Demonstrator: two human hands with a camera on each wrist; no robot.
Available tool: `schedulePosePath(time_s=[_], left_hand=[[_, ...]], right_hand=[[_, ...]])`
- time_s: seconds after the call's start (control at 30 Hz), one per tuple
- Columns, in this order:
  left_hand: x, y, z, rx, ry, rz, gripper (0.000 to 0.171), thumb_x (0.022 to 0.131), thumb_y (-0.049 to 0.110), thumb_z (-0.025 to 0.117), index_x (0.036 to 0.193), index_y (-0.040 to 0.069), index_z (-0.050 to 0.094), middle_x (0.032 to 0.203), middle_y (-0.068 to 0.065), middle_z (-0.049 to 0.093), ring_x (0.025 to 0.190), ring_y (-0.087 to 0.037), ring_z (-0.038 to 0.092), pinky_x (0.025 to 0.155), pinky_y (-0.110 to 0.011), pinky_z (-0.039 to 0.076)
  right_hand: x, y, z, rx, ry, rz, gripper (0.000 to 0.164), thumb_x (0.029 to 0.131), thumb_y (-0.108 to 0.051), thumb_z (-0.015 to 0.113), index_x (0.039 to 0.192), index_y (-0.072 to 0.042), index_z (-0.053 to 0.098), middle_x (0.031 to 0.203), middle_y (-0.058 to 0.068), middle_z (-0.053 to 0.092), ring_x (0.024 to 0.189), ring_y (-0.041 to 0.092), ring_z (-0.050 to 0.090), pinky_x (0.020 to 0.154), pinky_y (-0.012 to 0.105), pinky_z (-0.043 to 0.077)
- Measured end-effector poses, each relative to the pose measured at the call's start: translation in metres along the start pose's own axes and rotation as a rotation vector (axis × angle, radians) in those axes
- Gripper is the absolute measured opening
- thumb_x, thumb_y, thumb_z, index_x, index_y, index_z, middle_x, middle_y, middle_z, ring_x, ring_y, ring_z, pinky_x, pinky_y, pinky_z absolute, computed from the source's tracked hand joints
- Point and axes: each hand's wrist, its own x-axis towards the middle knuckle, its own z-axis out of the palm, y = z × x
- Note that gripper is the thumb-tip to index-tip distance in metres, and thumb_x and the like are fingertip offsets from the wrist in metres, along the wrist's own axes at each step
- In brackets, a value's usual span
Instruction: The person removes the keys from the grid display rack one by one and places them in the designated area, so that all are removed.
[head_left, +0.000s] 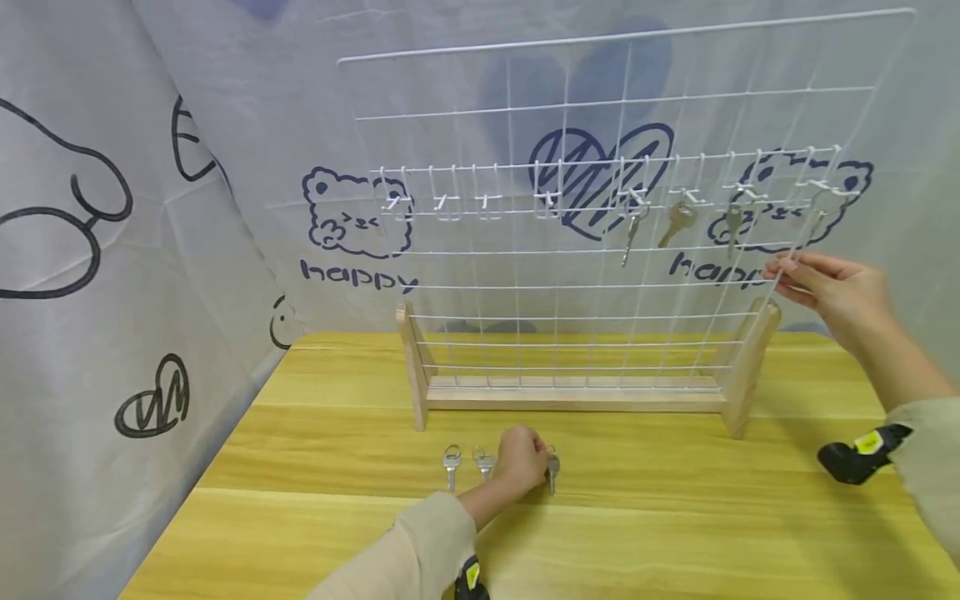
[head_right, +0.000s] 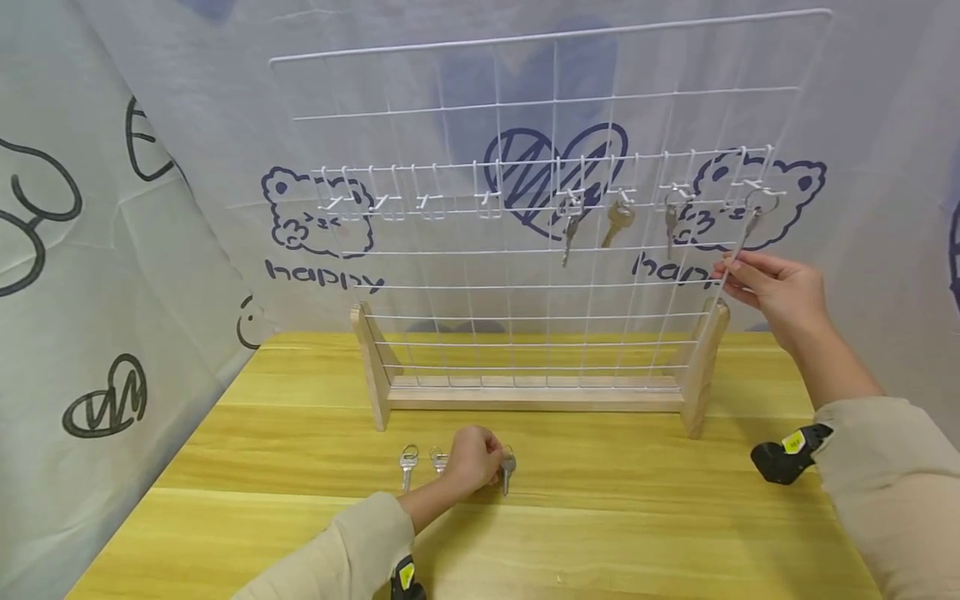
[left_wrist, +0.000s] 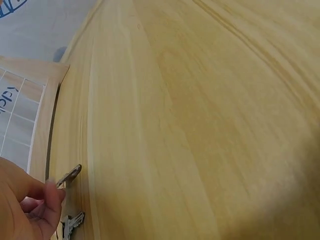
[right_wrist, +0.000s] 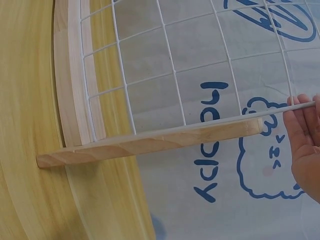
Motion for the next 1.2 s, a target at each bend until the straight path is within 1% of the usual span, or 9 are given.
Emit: schedulePosePath(time_s=[0.17,0.33,0.63,0.7,0.87,0.97,1.07,1.13,1.2], left_hand=[[0.000,0.000,0.000,0.022,0.005,-0.007,0.020,0.080,-0.007,0.063,0.061,-0.003,0.061,0.057,-0.010,0.062,0.038,-0.008,0.053,0.034,-0.012,0.043],[-0.001,0.002,-0.001,0.004,-0.011,-0.038,0.019,0.081,-0.009,0.061,0.063,-0.006,0.063,0.062,-0.016,0.066,0.038,-0.015,0.059,0.034,-0.015,0.047],[0.002,0.003,-0.002,0.009,-0.019,-0.024,0.019,0.082,-0.010,0.059,0.064,-0.007,0.063,0.072,-0.020,0.069,0.040,-0.019,0.061,0.035,-0.015,0.047],[0.003,0.003,-0.001,0.014,-0.020,-0.023,0.018,0.082,-0.010,0.059,0.064,-0.007,0.063,0.071,-0.020,0.069,0.040,-0.018,0.061,0.035,-0.015,0.047],[0.005,0.002,-0.002,0.024,-0.007,-0.032,0.018,0.080,-0.011,0.058,0.063,-0.006,0.063,0.064,-0.018,0.067,0.039,-0.019,0.061,0.033,-0.015,0.046],[0.006,0.003,-0.007,0.027,-0.007,-0.001,0.020,0.080,-0.011,0.056,0.062,-0.005,0.061,0.058,-0.015,0.065,0.036,-0.016,0.057,0.031,-0.015,0.043],[0.010,0.003,-0.018,0.012,-0.009,0.075,0.019,0.081,-0.010,0.055,0.064,-0.006,0.061,0.056,-0.014,0.063,0.037,-0.012,0.052,0.032,-0.012,0.040],[0.014,0.004,-0.028,-0.039,-0.027,0.117,0.018,0.083,-0.009,0.055,0.066,-0.009,0.061,0.061,-0.017,0.063,0.040,-0.013,0.053,0.035,-0.010,0.040],[0.019,0.006,-0.039,-0.085,-0.025,0.161,0.014,0.083,-0.009,0.056,0.070,-0.011,0.061,0.065,-0.020,0.065,0.044,-0.018,0.058,0.037,-0.011,0.044]], right_hand=[[0.001,0.000,0.002,-0.001,-0.009,-0.006,0.008,0.080,-0.009,0.070,0.087,-0.009,0.073,0.082,-0.002,0.074,0.076,0.007,0.069,0.068,0.018,0.058],[-0.001,0.001,0.002,0.015,-0.016,-0.016,0.007,0.080,-0.009,0.070,0.086,-0.008,0.072,0.082,-0.002,0.074,0.076,0.008,0.069,0.068,0.018,0.058],[0.000,0.002,0.002,0.038,-0.026,-0.044,0.008,0.081,-0.007,0.069,0.088,-0.006,0.072,0.082,-0.001,0.074,0.076,0.008,0.070,0.068,0.019,0.058],[0.001,0.002,0.002,0.047,-0.027,-0.050,0.008,0.081,-0.006,0.069,0.088,-0.005,0.072,0.082,0.000,0.074,0.076,0.009,0.070,0.068,0.019,0.058],[0.001,0.003,0.002,0.030,-0.013,-0.050,0.009,0.080,-0.008,0.070,0.089,-0.006,0.072,0.082,-0.001,0.074,0.076,0.008,0.070,0.068,0.018,0.058],[0.001,0.004,0.002,0.020,-0.010,-0.052,0.009,0.080,-0.009,0.070,0.088,-0.007,0.072,0.082,-0.002,0.074,0.076,0.008,0.070,0.067,0.018,0.058],[0.000,0.004,0.002,0.015,-0.009,-0.058,0.009,0.080,-0.009,0.070,0.088,-0.007,0.072,0.082,-0.003,0.074,0.076,0.007,0.069,0.067,0.017,0.058],[0.000,0.004,0.002,0.011,-0.005,-0.059,0.009,0.080,-0.010,0.070,0.088,-0.008,0.072,0.082,-0.003,0.074,0.076,0.007,0.069,0.067,0.017,0.058],[0.000,0.004,0.002,0.013,-0.004,-0.059,0.009,0.080,-0.009,0.070,0.088,-0.007,0.072,0.082,-0.003,0.074,0.076,0.007,0.069,0.067,0.017,0.058]])
